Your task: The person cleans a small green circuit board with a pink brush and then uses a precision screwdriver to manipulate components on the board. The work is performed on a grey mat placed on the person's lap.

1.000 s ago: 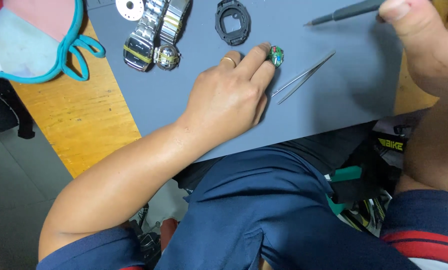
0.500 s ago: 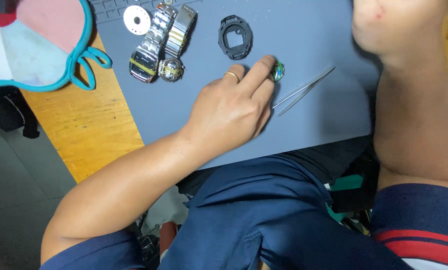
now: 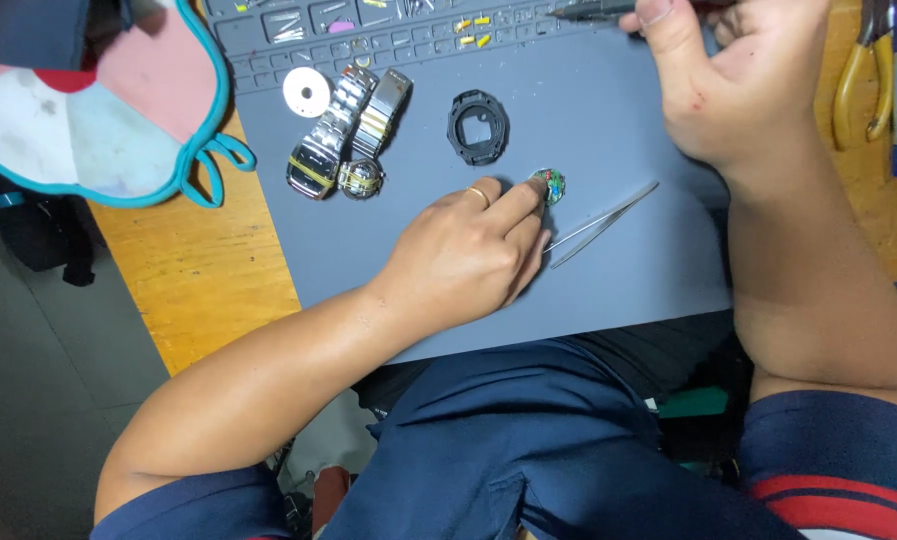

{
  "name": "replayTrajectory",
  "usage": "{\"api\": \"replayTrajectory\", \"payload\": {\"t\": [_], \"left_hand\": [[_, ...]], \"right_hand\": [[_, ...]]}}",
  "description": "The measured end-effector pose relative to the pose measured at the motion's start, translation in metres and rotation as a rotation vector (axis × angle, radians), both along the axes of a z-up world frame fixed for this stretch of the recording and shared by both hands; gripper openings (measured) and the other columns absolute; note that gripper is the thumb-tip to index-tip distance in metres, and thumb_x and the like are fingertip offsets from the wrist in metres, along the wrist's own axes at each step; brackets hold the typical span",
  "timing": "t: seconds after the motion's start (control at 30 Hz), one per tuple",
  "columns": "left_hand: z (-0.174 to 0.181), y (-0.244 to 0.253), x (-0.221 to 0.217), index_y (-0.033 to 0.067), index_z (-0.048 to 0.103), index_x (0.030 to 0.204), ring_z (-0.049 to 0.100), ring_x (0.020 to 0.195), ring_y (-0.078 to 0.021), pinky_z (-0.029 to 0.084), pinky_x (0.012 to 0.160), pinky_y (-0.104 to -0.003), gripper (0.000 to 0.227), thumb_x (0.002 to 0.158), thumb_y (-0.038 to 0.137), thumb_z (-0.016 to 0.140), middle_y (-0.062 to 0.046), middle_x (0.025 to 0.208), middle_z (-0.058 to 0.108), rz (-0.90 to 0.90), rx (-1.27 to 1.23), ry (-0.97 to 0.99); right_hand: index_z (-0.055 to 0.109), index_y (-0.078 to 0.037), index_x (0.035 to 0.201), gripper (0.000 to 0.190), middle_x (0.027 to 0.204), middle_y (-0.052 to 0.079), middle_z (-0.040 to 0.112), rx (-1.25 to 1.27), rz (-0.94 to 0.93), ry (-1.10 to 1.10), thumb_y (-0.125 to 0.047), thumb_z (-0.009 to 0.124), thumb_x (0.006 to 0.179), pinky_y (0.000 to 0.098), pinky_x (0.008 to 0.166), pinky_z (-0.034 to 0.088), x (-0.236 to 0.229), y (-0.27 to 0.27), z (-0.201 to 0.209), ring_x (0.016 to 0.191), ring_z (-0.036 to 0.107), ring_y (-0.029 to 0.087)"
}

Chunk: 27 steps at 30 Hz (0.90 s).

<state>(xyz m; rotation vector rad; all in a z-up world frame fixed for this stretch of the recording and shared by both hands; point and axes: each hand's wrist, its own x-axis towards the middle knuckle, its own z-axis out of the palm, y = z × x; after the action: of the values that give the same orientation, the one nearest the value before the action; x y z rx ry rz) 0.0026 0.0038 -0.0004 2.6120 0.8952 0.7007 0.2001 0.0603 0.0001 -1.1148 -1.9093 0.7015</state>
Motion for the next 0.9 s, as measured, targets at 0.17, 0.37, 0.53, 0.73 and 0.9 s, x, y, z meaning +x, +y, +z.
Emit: {"api": "replayTrajectory", "payload": {"t": [0.17, 0.37, 0.53, 0.73, 0.9], "left_hand": [[0.002, 0.0, 0.001, -0.0018, 0.054, 0.074, 0.044, 0.061, -0.0232, 0.042, 0.041, -0.034, 0.019, 0.078, 0.015, 0.048, -0.009, 0.09, 0.051, 0.013, -0.016, 0.008], [0.002, -0.001, 0.001, -0.0013, 0.055, 0.077, 0.046, 0.061, -0.0236, 0.042, 0.044, -0.033, 0.019, 0.077, 0.017, 0.049, -0.008, 0.089, 0.05, 0.016, -0.036, 0.001], [0.004, -0.001, 0.001, -0.0001, 0.056, 0.079, 0.047, 0.062, -0.0235, 0.042, 0.046, -0.031, 0.019, 0.077, 0.018, 0.048, -0.007, 0.086, 0.05, 0.024, -0.038, 0.0], [0.006, 0.001, 0.0, 0.0014, 0.055, 0.081, 0.049, 0.064, -0.0243, 0.043, 0.051, -0.032, 0.018, 0.078, 0.018, 0.047, -0.007, 0.091, 0.052, 0.04, -0.103, -0.053], [0.019, 0.008, -0.007, 0.0024, 0.05, 0.09, 0.054, 0.08, -0.0209, 0.044, 0.071, -0.027, 0.014, 0.079, 0.011, 0.05, -0.01, 0.088, 0.051, 0.113, -0.386, -0.424]], "right_hand": [[0.048, 0.012, 0.091, 0.007, 0.087, 0.02, 0.05, 0.015, -0.029, 0.01, 0.006, 0.047, 0.095, 0.0324, 0.072, 0.048, -0.005, 0.001, 0.012, 0.079, 0.058, 0.03], [0.043, 0.01, 0.095, 0.007, 0.087, 0.02, 0.046, -0.035, -0.044, 0.098, 0.004, 0.046, 0.094, 0.0303, 0.07, 0.048, -0.001, -0.001, 0.014, 0.079, 0.058, 0.03], [0.041, 0.012, 0.095, 0.006, 0.092, 0.021, 0.044, 0.037, -0.002, 0.12, 0.007, 0.041, 0.095, 0.0361, 0.077, 0.051, 0.001, -0.004, 0.014, 0.081, 0.053, 0.031], [0.043, 0.016, 0.096, 0.014, 0.09, 0.024, 0.048, 0.074, 0.024, 0.138, 0.003, 0.039, 0.098, 0.0388, 0.075, 0.051, 0.005, -0.006, 0.013, 0.079, 0.055, 0.034], [0.039, 0.012, 0.096, 0.023, 0.08, 0.026, 0.049, 0.062, -0.008, 0.178, -0.011, 0.039, 0.097, 0.0314, 0.061, 0.044, 0.009, -0.012, 0.013, 0.074, 0.056, 0.032]]}}
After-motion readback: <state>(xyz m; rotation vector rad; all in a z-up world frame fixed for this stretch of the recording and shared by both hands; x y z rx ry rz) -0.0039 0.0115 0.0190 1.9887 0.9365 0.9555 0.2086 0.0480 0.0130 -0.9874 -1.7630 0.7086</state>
